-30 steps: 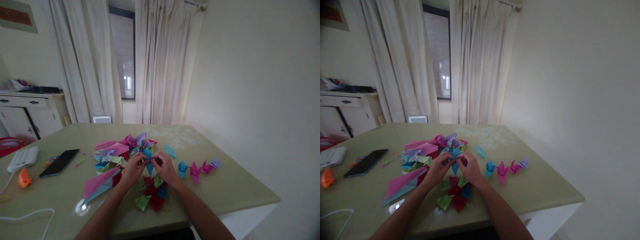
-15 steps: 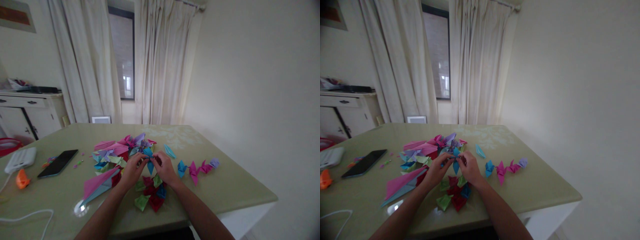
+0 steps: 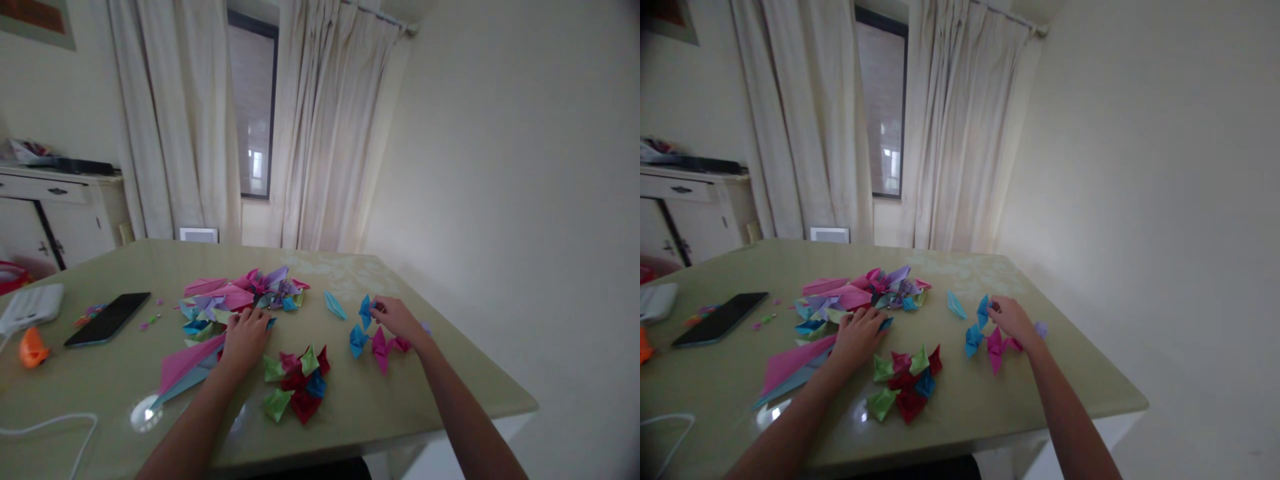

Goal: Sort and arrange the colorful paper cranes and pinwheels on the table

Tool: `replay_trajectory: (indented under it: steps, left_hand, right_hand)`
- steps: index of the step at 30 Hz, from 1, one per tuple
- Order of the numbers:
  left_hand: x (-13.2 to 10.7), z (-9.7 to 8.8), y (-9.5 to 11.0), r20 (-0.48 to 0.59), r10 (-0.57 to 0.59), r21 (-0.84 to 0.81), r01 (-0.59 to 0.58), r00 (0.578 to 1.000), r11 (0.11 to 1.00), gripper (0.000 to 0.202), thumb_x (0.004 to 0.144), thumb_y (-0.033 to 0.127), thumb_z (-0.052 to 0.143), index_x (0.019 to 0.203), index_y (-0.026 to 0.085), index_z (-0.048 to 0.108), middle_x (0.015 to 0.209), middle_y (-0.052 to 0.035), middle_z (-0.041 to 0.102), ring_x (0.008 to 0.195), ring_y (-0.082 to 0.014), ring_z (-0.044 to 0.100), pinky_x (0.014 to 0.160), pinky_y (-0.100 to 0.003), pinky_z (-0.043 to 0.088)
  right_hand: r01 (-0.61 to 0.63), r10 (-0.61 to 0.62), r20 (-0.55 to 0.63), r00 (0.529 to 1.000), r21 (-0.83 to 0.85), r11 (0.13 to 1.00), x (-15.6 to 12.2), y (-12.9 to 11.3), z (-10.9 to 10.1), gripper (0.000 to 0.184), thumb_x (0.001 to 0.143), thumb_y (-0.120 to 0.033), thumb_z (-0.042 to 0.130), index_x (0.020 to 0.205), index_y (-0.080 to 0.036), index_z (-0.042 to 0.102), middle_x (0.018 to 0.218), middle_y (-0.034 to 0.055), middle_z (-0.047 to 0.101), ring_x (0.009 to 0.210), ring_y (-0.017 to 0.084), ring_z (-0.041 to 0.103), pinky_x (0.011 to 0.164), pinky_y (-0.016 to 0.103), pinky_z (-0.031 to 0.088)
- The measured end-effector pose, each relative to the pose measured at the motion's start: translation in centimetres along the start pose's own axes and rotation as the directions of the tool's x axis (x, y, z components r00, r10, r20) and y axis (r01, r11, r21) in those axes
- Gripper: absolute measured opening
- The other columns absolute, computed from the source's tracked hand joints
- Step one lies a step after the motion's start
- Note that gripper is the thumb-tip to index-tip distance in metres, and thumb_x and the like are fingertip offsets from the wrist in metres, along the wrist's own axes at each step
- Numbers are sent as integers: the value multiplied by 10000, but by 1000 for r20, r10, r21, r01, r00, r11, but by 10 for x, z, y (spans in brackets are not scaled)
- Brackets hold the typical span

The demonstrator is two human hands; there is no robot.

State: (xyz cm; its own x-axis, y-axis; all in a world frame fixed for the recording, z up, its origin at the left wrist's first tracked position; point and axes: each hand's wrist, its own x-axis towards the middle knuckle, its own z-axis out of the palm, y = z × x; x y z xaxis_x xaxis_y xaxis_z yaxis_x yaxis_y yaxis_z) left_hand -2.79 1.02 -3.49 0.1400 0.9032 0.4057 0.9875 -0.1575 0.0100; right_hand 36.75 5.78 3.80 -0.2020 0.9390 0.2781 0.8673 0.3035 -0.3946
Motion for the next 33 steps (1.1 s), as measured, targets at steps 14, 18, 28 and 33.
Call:
replay_trajectory:
  steps: [14, 18, 28, 33]
  left_hand:
    - [2, 0, 1, 64, 5, -69, 0, 998, 998, 315, 940, 73, 536, 1152, 209, 724, 1183, -126, 778, 1170, -356, 699, 1053, -558, 414]
    - [3, -1, 3, 0, -4, -113, 4, 1000, 994, 346, 947, 106, 544, 1243, 213, 687, 1217, -127, 767, 1188, -355, 694, 1056, -555, 430]
    - [13, 2, 9, -383, -112, -742, -233, 917, 629, 328, 980, 353, 667, 1286, 248, 620, 1205, -78, 770, 1069, -241, 752, 877, -360, 593]
    - [13, 1, 14, -363, -143, -830, -250, 921, 499, 351, 932, 391, 753, 1239, 256, 648, 1191, -71, 788, 1067, -236, 758, 901, -374, 610]
  right_hand:
    - [-104, 126, 85, 988, -232, 967, -9, 22, 1, 121, 811, -189, 783, 699, -180, 738, 729, 49, 729, 684, 184, 646, 621, 270, 382]
    - [-85, 74, -54, 996, -245, 966, -10, -9, -11, 128, 938, -260, 671, 965, -171, 759, 970, 114, 764, 878, 230, 684, 730, 299, 439]
    - [415, -388, -153, 909, 430, 802, 12, -165, 72, 276, 960, -279, 727, 1231, -232, 707, 1154, 66, 740, 822, 162, 692, 766, 292, 539]
    - [360, -303, -203, 931, 647, 672, 16, -163, 110, 112, 958, -312, 718, 1010, -227, 768, 971, 36, 785, 889, 199, 730, 775, 299, 547]
